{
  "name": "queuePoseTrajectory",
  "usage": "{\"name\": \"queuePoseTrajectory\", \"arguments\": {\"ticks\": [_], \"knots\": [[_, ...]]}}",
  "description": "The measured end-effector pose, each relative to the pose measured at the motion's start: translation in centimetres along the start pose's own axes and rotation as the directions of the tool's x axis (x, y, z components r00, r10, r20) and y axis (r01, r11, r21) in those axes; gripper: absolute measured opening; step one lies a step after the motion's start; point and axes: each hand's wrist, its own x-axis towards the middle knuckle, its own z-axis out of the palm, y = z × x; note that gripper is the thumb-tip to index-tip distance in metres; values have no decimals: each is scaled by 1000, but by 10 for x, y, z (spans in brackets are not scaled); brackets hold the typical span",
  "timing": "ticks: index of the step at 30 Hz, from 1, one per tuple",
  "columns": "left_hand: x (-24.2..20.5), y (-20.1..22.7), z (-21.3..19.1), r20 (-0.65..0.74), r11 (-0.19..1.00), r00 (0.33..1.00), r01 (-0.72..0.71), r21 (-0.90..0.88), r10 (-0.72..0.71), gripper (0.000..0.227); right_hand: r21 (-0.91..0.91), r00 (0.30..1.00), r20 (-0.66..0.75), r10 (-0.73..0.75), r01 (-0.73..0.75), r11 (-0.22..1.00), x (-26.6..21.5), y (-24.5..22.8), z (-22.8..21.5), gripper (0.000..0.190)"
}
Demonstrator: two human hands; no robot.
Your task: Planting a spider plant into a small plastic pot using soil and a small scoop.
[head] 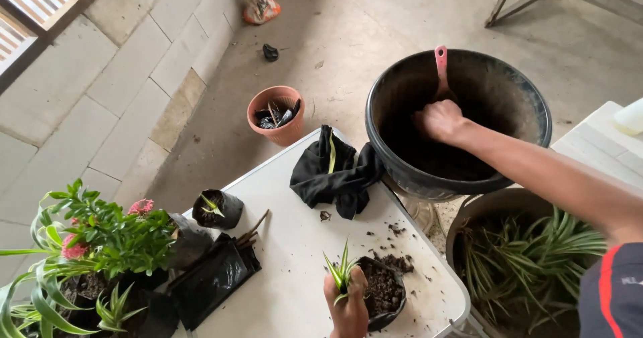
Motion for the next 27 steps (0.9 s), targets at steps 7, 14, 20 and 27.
{"name": "queuePoseTrajectory", "arguments": {"ticks": [7,14,20,27], "knots": [[-2,-26,4,-169,994,981,82,-72,-93,36,152,981,191,22,-52,987,-37,-18,-53,56],[-2,-21,17,-239,986,957,164,-29,-166,37,270,926,378,21,-131,954,-63,-12,-124,50],[-12,-18,25,-449,932,817,298,-206,-361,32,370,884,460,-83,-105,923,-57,-11,-117,36],[-11,-24,24,-520,892,725,352,-285,-452,33,92,987,157,39,-54,994,-22,-1,-55,26]]}}
